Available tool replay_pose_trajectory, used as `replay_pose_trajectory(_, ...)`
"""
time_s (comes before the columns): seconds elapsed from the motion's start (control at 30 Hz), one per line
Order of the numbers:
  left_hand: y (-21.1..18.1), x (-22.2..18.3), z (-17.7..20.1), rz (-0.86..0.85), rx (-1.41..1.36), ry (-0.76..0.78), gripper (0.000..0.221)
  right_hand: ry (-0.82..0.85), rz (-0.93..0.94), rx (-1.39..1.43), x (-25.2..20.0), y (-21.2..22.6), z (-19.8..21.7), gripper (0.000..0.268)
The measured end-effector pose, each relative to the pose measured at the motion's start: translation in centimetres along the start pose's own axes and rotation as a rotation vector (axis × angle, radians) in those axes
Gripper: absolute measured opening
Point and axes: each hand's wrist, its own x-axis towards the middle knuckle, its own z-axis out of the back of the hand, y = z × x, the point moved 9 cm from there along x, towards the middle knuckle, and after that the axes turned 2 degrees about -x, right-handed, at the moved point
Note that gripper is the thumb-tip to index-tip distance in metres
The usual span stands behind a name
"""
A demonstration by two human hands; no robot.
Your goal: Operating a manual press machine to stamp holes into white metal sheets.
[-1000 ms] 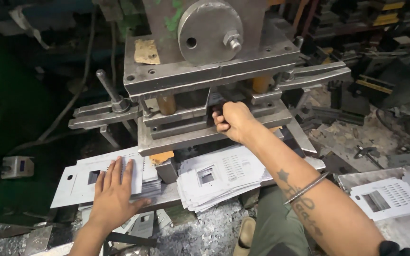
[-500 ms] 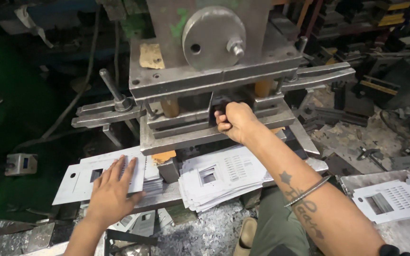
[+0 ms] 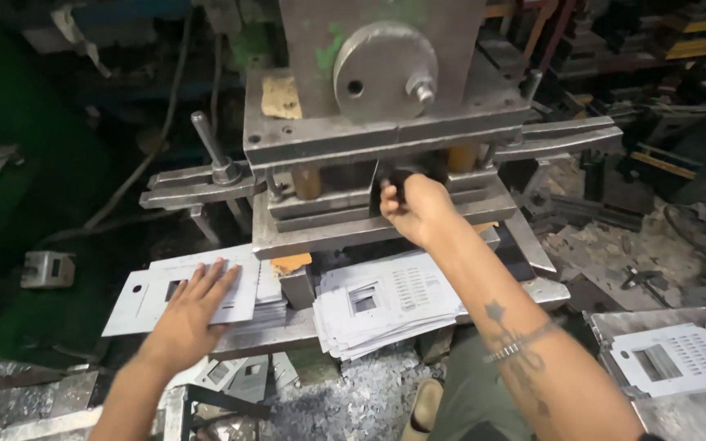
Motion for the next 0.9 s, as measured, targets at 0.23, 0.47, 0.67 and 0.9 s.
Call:
replay_pose_trajectory(0.23,2.2,-2.6,1.0,-0.182,-0.158,-0.055,0.099,0.006,0.318,-0.166,-15.6,-4.2,5.5,0.015)
replay_pose_trajectory(0.47,2.0,-6.7,4.6,0.121,-0.144,0.010,0.074,-0.168,0.059,-0.417,-14.7,-14.0,16.7,0.033)
replay_pose_trajectory(0.67,-11.3,-7.9,6.0,-0.384,-0.023,-0.454,0.079,0.297,0.050,-0.538,-19.8,-15.6,4.3,0.033)
replay_pose_trajectory(0.9,-18.6,-5.3,4.0,-0.524,0.134,-0.167,0.083,0.034,0.069,-0.302,-18.0,-14.8,4.6,0.031)
